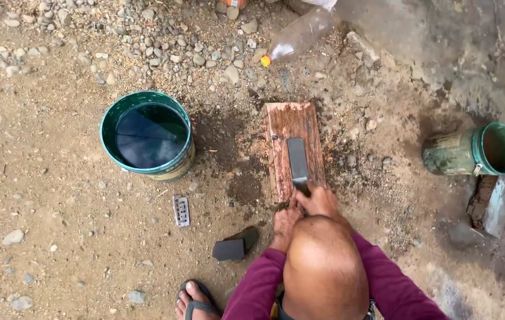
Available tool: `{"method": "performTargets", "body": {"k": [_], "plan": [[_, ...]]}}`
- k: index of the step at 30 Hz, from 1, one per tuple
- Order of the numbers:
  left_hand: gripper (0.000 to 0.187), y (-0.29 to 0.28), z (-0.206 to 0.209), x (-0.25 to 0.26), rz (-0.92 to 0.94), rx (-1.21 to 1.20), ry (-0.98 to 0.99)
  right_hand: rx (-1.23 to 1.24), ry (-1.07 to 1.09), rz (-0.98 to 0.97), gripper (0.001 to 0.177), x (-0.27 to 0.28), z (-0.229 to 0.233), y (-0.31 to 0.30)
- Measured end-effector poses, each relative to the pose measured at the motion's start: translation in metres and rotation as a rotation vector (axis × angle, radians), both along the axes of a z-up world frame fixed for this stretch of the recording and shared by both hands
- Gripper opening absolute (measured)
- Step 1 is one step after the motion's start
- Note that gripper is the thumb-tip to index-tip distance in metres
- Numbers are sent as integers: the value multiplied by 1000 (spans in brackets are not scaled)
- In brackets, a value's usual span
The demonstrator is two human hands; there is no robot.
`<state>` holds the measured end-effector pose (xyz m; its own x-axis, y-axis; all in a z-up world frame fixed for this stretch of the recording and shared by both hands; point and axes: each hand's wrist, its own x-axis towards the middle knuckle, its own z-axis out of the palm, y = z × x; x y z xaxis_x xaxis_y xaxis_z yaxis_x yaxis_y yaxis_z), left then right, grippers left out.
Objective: Sharpening a metal plane blade on a whetstone with water.
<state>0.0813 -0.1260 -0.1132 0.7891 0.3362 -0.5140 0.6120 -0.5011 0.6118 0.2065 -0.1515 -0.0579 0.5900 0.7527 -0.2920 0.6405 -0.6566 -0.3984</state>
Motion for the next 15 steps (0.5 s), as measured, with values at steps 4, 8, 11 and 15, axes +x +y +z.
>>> {"method": "performTargets", "body": {"k": [4, 8, 11, 15], "plan": [[87, -13, -11, -11, 5, 107, -76, -257, 84, -185, 40, 10, 31, 53], [87, -2, -5, -11, 26, 98, -141, -248, 59, -168, 46, 15, 37, 65], [90, 10, 18, -5, 9, -36, -67, -224, -114, -24, 46, 6, -17, -13], [88, 2, 9, -9, -36, 10, -4, -375, 175, -216, 41, -9, 68, 61]]}}
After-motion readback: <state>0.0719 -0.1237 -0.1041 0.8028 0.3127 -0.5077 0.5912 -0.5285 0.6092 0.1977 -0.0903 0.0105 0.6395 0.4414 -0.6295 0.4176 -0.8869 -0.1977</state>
